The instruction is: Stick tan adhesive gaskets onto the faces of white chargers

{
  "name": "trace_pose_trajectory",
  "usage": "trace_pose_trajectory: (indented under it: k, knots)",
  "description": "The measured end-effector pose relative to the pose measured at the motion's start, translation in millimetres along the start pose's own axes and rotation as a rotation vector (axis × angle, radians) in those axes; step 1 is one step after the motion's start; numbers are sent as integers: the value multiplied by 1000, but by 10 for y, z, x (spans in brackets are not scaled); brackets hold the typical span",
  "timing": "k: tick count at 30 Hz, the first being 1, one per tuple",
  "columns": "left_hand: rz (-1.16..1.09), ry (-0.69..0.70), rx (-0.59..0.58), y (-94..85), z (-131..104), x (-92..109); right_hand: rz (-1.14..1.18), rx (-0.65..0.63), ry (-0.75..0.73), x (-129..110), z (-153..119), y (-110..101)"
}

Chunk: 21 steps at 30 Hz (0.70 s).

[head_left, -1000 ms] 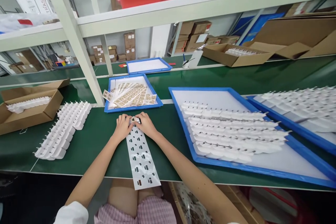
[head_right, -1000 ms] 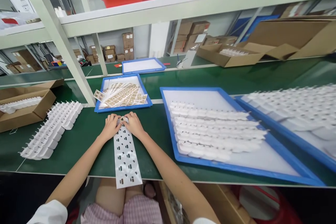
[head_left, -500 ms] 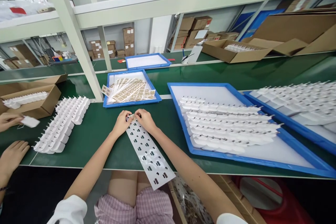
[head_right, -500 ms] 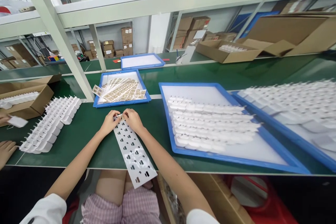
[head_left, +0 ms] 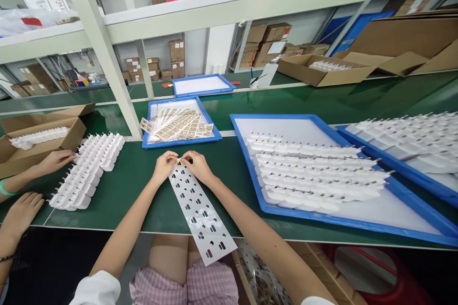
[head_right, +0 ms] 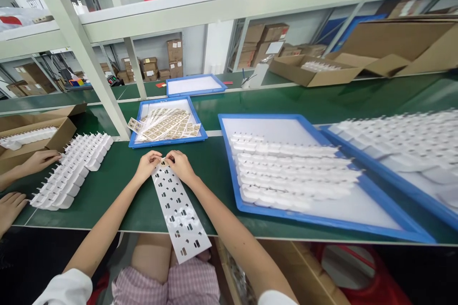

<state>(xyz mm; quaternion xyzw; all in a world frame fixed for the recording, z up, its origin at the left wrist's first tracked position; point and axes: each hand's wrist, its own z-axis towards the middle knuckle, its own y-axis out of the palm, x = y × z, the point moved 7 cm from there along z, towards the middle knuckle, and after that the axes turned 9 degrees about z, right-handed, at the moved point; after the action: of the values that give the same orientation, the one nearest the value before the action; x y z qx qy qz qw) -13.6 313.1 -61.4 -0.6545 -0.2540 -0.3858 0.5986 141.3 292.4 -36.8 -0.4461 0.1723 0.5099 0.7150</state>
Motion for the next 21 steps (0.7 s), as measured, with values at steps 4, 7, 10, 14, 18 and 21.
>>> trace_pose_trajectory:
  k: [4, 7, 10, 14, 18, 21]
  knots:
    - [-35, -77, -28, -62, -47, -1, -43, 1, -106, -169, -30, -14]
    - [-62, -106, -94, -150, -129, 76, -121, -22, -223, -395, -78, 0]
    - [-96, -93, -170, -253, -213, 206, -250, -86, -337, -624, -120, 85]
    - [-141, -64, -268, -321, -252, 304, -434, -173, -416, -753, -123, 224]
    - [-147, -64, -323, -320, -283, 316, -544, -222, -453, -785, -142, 280]
    - [-116, -45, -316, -336, -295, 332, -580, -259, -479, -797, -173, 313]
